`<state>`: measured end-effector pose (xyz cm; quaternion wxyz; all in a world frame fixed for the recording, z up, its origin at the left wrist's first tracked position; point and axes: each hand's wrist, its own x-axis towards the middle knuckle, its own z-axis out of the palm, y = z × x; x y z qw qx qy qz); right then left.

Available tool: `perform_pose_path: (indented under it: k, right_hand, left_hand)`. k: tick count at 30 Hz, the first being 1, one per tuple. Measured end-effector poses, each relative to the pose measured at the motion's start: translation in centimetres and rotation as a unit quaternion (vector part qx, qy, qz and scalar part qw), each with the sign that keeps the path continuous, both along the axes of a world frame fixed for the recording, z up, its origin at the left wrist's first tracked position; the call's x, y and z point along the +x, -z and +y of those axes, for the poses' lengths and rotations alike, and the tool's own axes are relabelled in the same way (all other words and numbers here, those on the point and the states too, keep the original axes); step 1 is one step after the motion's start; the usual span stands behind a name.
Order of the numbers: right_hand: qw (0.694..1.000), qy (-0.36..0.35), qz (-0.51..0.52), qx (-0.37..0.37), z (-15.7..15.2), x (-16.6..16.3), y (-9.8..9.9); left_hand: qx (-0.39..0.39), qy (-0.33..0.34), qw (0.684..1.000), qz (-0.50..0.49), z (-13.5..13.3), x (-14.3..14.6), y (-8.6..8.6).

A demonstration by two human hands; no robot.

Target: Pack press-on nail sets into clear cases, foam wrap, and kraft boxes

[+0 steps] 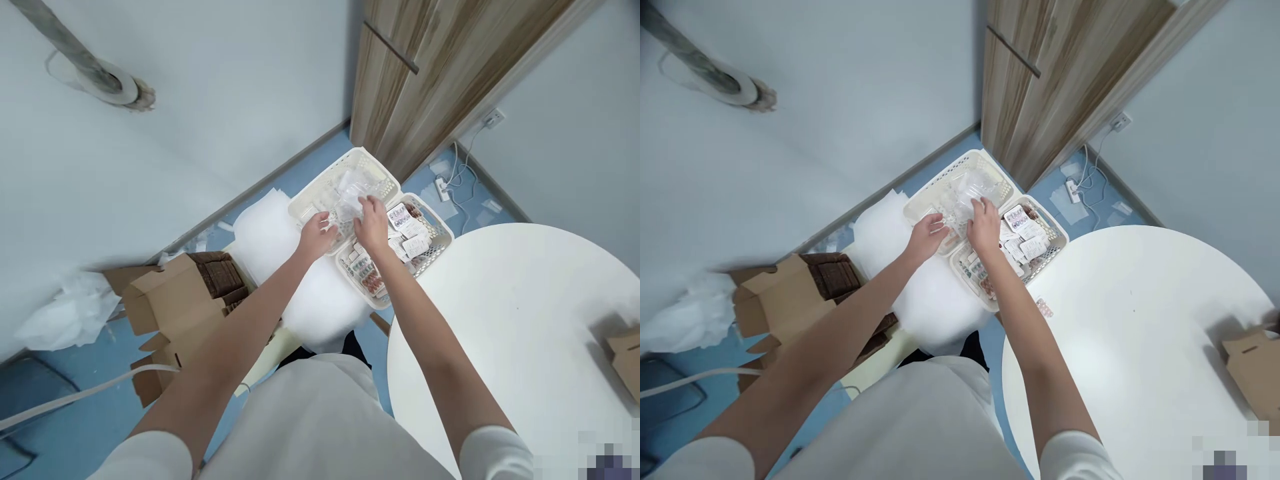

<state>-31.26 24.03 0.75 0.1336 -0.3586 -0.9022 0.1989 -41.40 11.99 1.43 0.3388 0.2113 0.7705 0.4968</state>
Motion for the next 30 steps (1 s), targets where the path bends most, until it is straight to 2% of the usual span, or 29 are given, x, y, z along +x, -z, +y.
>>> perform_pose_path:
  k: [4,7,11,15,20,22,26,30]
  right_hand:
    - [0.997,0.012,-0.063,0.053,4.3,-1.9,1.2]
    - [0.992,-0.013,-0.096,0.075,6.2,-2.8,2.1]
    - [0.992,-0.031,-0.098,0.071,6.5,-3.2,2.5]
    - [0.995,-0.058,-0.049,0.057,5.6,-2.8,1.9]
    - [0.992,-0.112,0.051,0.039,3.7,-1.7,0.6]
    - [0.990,-0.114,0.077,0.026,2.5,-1.1,-0.2]
    - [0.989,-0.091,0.116,0.008,-1.0,0.6,-2.5]
    - [0.982,-0.081,0.171,-0.022,-6.0,3.2,-5.1]
  left_hand:
    - [-0.008,0.002,0.997,-0.079,4.2,-0.6,1.4]
    - [-0.002,0.009,0.997,-0.074,6.3,-0.5,2.3]
    - [0.008,0.008,0.998,-0.068,7.9,-0.2,2.5]
    - [0.036,-0.041,0.988,-0.145,8.2,0.1,1.5]
    - [0.101,-0.138,0.962,-0.213,6.9,0.4,0.0]
    - [0.126,-0.165,0.950,-0.232,5.7,0.7,-0.7]
    - [0.161,-0.167,0.935,-0.270,2.2,1.7,-2.8]
    - [0.187,-0.145,0.922,-0.308,-2.7,3.5,-5.0]
